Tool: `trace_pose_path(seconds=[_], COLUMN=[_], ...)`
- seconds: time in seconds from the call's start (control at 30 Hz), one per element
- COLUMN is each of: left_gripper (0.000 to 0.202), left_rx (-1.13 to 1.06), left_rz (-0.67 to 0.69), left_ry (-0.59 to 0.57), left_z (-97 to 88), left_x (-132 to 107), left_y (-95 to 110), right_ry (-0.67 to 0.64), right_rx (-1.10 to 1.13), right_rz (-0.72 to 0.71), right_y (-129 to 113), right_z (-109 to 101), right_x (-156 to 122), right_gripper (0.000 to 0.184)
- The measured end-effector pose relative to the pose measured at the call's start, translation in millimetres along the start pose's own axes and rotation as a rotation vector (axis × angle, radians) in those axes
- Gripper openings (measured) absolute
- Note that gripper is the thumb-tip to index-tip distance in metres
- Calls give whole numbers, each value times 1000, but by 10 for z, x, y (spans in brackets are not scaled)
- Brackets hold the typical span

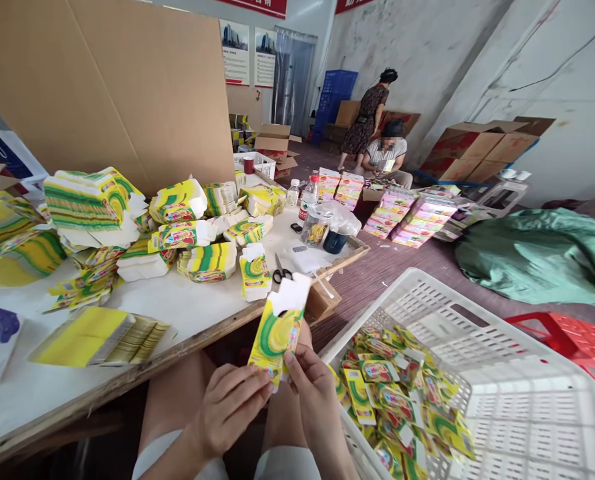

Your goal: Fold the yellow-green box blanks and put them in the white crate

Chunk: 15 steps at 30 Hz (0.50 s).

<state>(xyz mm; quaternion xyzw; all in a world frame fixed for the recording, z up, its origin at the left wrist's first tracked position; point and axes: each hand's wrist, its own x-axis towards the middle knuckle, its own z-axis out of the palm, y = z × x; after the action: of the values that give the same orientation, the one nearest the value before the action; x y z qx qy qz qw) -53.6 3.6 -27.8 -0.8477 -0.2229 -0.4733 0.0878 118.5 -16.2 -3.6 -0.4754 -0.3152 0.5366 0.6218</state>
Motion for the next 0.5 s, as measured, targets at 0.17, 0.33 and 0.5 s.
trace_pose_path(seconds=[0.17,0.33,0.5], left_gripper=[42,49,42], left_rx=[-507,-1396,-1672], left_rz=[-620,-1373,-1488], left_ry=[93,55,76], left_z=[-19,-18,-25], left_x=[-119,94,169], left_y=[143,82,128], right_ry=[-65,-109,-100], right_rx=[-11,76,80], right_rz=[30,56,63], right_y=[63,142,166], right_z=[-26,10,34], right_x=[-48,-114,-134], right_gripper=[27,30,31])
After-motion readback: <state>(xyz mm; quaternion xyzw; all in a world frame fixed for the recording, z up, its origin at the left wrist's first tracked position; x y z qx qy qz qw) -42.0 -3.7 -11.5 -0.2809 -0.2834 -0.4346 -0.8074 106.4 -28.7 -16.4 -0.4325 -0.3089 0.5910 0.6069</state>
